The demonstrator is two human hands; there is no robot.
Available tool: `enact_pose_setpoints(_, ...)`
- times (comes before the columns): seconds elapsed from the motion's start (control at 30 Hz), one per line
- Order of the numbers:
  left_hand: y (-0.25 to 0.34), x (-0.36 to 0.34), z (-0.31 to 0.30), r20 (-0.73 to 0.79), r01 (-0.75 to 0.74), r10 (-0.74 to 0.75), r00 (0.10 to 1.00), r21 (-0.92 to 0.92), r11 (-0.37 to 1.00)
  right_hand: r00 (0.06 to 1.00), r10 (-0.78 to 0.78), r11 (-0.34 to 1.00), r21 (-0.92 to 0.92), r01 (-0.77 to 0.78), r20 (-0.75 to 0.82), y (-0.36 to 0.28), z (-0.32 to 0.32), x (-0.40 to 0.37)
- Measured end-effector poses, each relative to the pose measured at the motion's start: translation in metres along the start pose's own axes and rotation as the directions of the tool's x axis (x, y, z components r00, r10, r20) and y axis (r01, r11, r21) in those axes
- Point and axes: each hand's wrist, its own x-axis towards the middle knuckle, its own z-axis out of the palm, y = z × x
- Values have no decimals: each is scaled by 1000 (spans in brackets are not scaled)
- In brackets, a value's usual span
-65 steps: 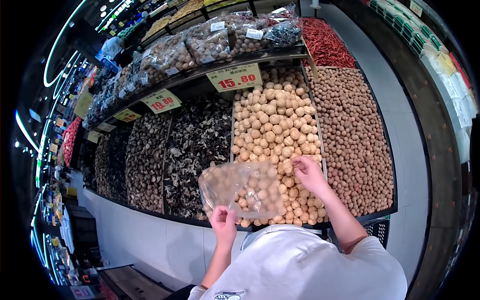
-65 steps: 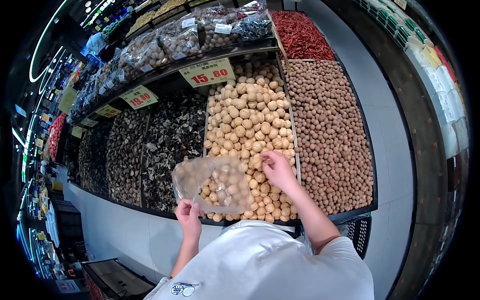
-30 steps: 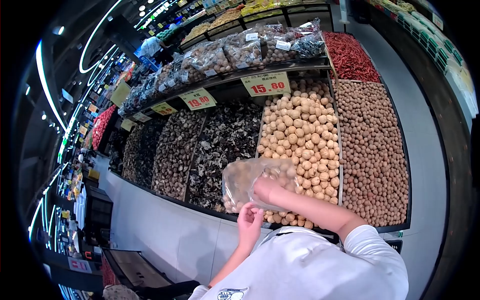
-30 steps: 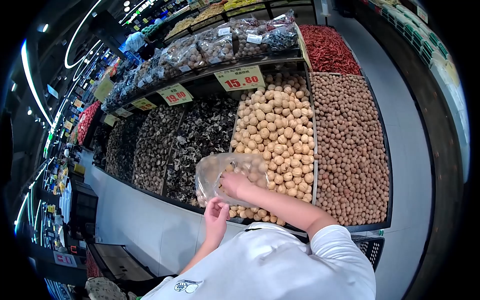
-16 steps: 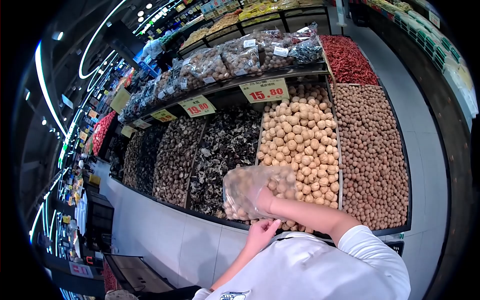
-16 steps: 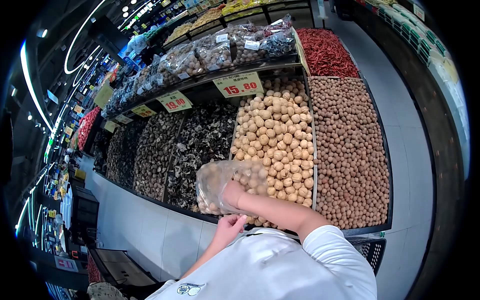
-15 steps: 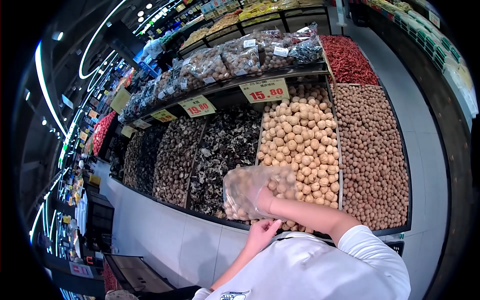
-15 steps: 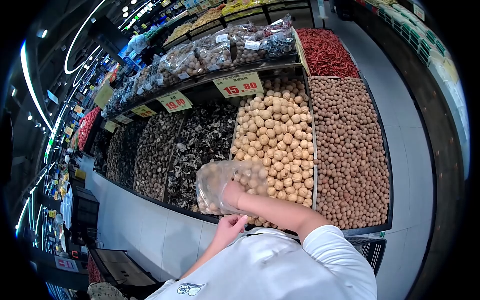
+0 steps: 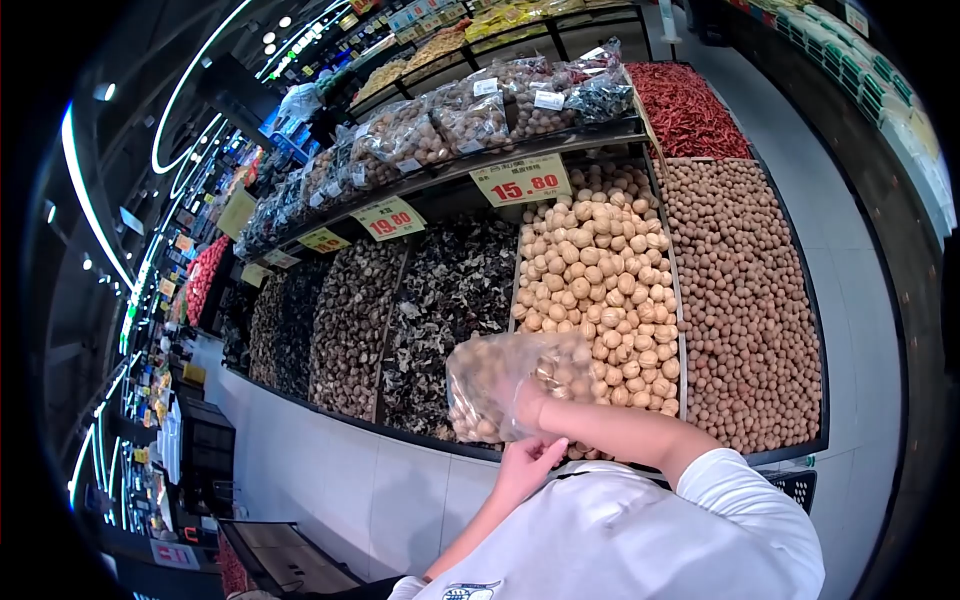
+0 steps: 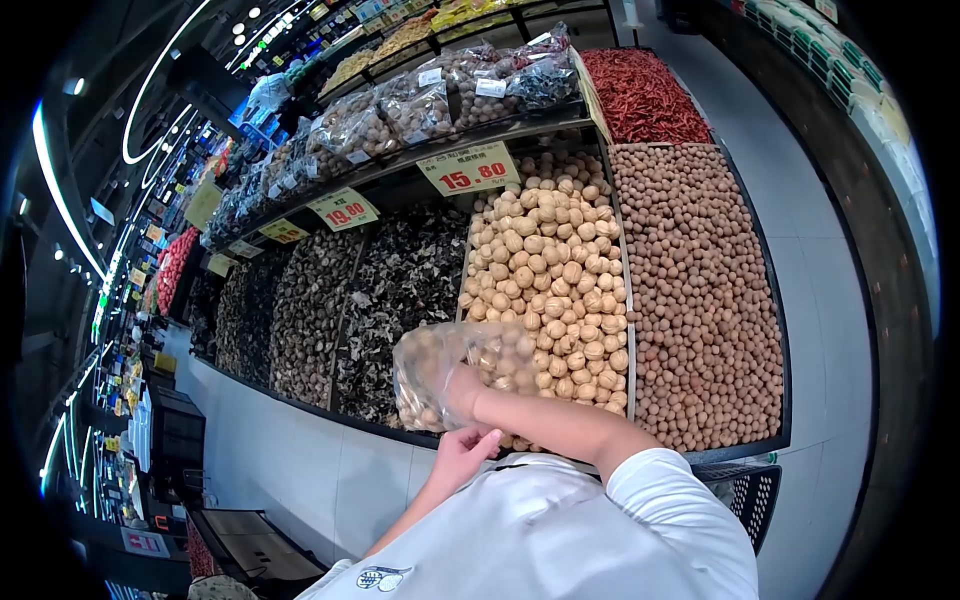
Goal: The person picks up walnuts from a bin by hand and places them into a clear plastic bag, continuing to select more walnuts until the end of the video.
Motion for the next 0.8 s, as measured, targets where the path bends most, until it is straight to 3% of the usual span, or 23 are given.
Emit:
enact_pose_setpoints(0.07,-1,-2,1,-36,-14,12,999,-53,998,986,120,918,365,-155,118,10,-29,5)
enact_pose_setpoints(0.1,-2,-3,0,-35,-21,18,999,-79,997,985,115,917,367,-154,125,18,-48,0)
enact_pose_setpoints(0.17,-2,-5,0,-42,-18,13,999,-112,994,997,67,767,636,-80,45,46,-78,-16)
enact_pose_setpoints(0.23,-3,-7,0,-56,-22,15,998,-122,992,962,190,240,941,-240,197,68,-79,-25)
enact_pose_setpoints(0.27,-4,-8,1,-63,-30,22,998,-127,991,961,187,239,940,-244,202,74,-79,-32)
enact_pose_setpoints(0.3,-6,-7,1,-62,-27,19,998,-132,991,952,186,-208,957,-203,243,78,-87,-42)
enact_pose_setpoints(0.33,-9,-6,0,-33,-17,14,999,-110,994,945,173,-612,782,-119,279,81,-92,-49)
enact_pose_setpoints(0.37,-9,-6,0,-3,-9,9,1000,-87,996,941,142,-673,728,-135,306,84,-91,-53)
enact_pose_setpoints(0.5,1,-6,1,1,-4,4,1000,-11,1000,861,248,-592,773,-228,444,73,-97,-54)
enact_pose_setpoints(0.57,4,-6,2,-46,-16,18,999,53,998,876,305,-202,924,-324,374,71,-68,-41)
enact_pose_setpoints(0.6,4,-6,1,-50,-16,19,999,57,998,878,302,-203,925,-321,371,71,-53,-30)
enact_pose_setpoints(0.63,3,-7,1,-56,-21,24,998,55,998,953,279,450,859,-242,123,71,-37,-18)
enact_pose_setpoints(0.67,1,-8,1,-60,-26,29,998,53,998,993,103,907,415,-68,-63,72,-21,-8)
enact_pose_setpoints(0.7,-2,-8,0,-59,-25,29,998,58,998,980,162,823,564,-67,-119,70,-7,-5)
enact_pose_setpoints(0.73,-5,-8,-1,-60,-23,27,998,67,997,979,164,821,567,-68,-121,63,-22,-7)
enact_pose_setpoints(0.8,-7,-8,-2,-59,-21,25,998,80,997,962,269,888,398,-229,-47,46,-51,-8)
